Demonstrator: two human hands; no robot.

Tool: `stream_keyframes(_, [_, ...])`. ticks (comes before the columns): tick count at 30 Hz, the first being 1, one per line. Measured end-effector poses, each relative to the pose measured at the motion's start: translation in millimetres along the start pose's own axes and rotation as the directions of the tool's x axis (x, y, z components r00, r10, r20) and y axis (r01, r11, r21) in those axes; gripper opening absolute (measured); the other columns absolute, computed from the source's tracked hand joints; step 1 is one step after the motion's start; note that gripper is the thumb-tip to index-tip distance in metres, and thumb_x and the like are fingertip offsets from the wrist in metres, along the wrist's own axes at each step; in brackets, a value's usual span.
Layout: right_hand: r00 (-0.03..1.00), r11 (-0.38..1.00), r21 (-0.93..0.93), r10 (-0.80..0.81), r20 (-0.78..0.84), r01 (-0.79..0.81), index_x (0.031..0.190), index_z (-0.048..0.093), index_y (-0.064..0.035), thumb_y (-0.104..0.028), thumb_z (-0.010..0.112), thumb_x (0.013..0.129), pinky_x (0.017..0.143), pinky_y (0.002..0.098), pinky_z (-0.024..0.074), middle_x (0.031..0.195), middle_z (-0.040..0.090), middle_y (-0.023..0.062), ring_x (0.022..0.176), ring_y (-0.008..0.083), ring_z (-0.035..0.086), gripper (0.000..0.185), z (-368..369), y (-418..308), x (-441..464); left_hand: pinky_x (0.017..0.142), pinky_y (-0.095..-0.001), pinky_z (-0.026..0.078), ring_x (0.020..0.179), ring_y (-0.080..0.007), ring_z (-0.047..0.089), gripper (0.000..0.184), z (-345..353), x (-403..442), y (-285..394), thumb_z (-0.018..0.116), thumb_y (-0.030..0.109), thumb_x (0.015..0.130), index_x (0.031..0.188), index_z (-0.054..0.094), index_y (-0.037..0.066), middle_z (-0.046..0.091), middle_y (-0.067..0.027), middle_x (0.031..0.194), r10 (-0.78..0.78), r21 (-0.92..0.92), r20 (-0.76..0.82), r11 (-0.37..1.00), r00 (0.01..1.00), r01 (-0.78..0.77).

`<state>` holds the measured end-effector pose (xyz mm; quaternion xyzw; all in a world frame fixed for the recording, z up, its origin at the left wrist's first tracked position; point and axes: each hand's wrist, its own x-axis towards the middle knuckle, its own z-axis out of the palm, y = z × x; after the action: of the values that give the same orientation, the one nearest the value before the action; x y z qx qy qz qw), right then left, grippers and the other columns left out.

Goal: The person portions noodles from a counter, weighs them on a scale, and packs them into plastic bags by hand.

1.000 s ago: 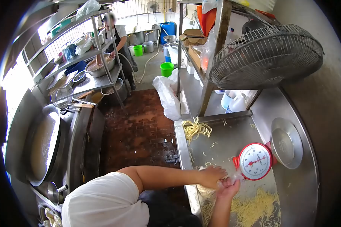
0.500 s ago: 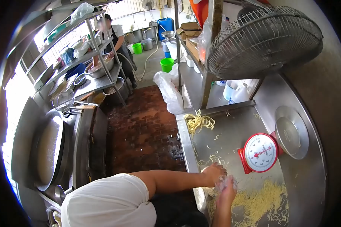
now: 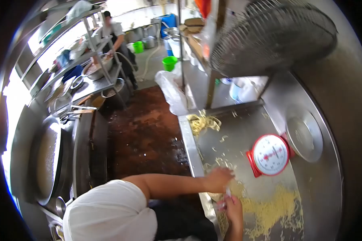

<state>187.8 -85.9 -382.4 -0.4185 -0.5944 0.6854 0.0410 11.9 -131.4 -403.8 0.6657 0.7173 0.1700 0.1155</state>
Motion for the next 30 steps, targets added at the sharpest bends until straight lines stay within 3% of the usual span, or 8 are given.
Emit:
stream_keyframes(2, [1.000, 0.998, 0.069, 0.001, -0.011, 0.000, 0.096, 0.060, -0.0030, -0.024, 0.048, 0.093, 0.047, 0.0249, 0.0458, 0.074, 0.065, 0.0082, 0.058, 0.0136, 0.060, 0.024, -2.4, -2.0, 0.8, 0.082, -0.0462, 0.047, 0.105, -0.0317, 0.058, 0.042, -17.3, -18.3, -3.1, 0.063, 0.040, 0.079, 0.102, 0.065, 0.004, 0.062, -0.0127, 0.111, 0.040, -0.192, -0.219, 0.978, 0.975, -0.083])
stream_keyframes(4, [0.995, 0.998, 0.054, 0.011, 0.095, -0.016, 0.099, 0.061, -0.0036, -0.024, 0.048, 0.094, 0.049, 0.0256, 0.0480, 0.078, 0.066, 0.0079, 0.062, 0.0136, 0.061, 0.025, 2.8, -18.4, -0.9, 0.076, -0.0442, 0.049, 0.091, -0.0322, 0.063, 0.038, -33.0, -21.4, 5.7, 0.065, 0.040, 0.078, 0.086, 0.067, 0.003, 0.066, -0.0137, 0.093, -0.184, -0.489, 0.213, 0.830, 0.960, 0.267])
stream_keyframes(6, [0.973, 0.999, -0.043, 0.000, 0.231, 0.010, 0.100, 0.061, -0.0038, -0.026, 0.049, 0.095, 0.053, 0.0254, 0.0491, 0.082, 0.067, 0.0078, 0.065, 0.0127, 0.062, 0.026, 24.7, -33.2, -5.2, 0.069, -0.0436, 0.050, 0.081, -0.0339, 0.063, 0.037, -37.5, -12.2, 5.1, 0.064, 0.040, 0.079, 0.080, 0.067, 0.003, 0.066, -0.0155, 0.085, -0.170, -0.612, 0.690, 0.383, 0.704, 0.692])
stream_keyframes(10, [0.964, 0.980, -0.134, -0.109, 0.242, 0.144, 0.092, 0.061, -0.0011, -0.027, 0.050, 0.094, 0.057, 0.0269, 0.0480, 0.082, 0.066, 0.0092, 0.065, 0.0132, 0.061, 0.028, 23.7, -14.0, -2.6, 0.065, -0.0398, 0.050, 0.077, -0.0318, 0.061, 0.024, -28.4, -7.4, -8.5, 0.064, 0.028, 0.075, 0.076, 0.063, 0.004, 0.062, -0.0130, 0.082, -0.110, -0.275, 0.274, 0.943, 0.955, 0.187])
stream_keyframes(14, [0.798, 0.690, -0.554, -0.598, -0.076, 0.465, 0.080, 0.061, 0.0002, -0.028, 0.054, 0.091, 0.053, 0.0288, 0.0428, 0.071, 0.061, 0.0063, 0.059, 0.0133, 0.056, 0.031, 11.1, 3.6, 27.1, 0.065, -0.0376, 0.050, 0.079, -0.0280, 0.060, 0.011, -36.7, -2.5, -6.1, 0.062, 0.017, 0.073, 0.077, 0.060, 0.007, 0.056, -0.0085, 0.078, 0.264, 0.074, -0.150, 0.964, 0.953, -0.255])
stream_keyframes(17, [0.948, 0.959, 0.250, -0.054, -0.313, 0.137, 0.081, 0.061, -0.0030, -0.029, 0.056, 0.090, 0.051, 0.0253, 0.0414, 0.073, 0.063, 0.0038, 0.058, 0.0108, 0.057, 0.027, 27.5, 3.6, 56.4, 0.066, -0.0380, 0.050, 0.080, -0.0272, 0.059, 0.011, -10.8, 2.1, -20.3, 0.060, 0.015, 0.076, 0.085, 0.061, 0.009, 0.054, -0.0071, 0.078, 0.230, -0.031, -0.174, 0.970, 0.957, -0.239])
stream_keyframes(22, [0.988, 0.298, 0.952, 0.152, 0.027, -0.072, 0.095, 0.061, -0.0109, -0.026, 0.068, 0.086, 0.045, 0.0169, 0.0411, 0.075, 0.064, 0.0007, 0.058, 0.0049, 0.058, 0.019, 17.2, 14.4, 75.5, 0.074, -0.0388, 0.053, 0.091, -0.0295, 0.063, 0.040, -15.0, -4.1, -9.8, 0.056, 0.016, 0.084, 0.123, 0.052, 0.010, 0.064, -0.0086, 0.098, 0.070, -0.048, -0.113, 0.996, 0.991, -0.075])
stream_keyframes(30, [0.896, 0.853, 0.355, -0.248, -0.369, 0.383, 0.115, 0.054, 0.0039, 0.000, 0.056, 0.086, 0.046, 0.0202, 0.0407, 0.069, 0.056, 0.0029, 0.052, 0.0078, 0.050, 0.029, 23.0, 17.9, 76.7, 0.071, -0.0391, 0.053, 0.087, -0.0277, 0.062, 0.041, -26.6, -8.3, -15.8, 0.051, 0.017, 0.084, 0.126, 0.052, 0.014, 0.059, -0.0085, 0.093, 0.354, -0.013, -0.067, 0.934, 0.933, -0.356])
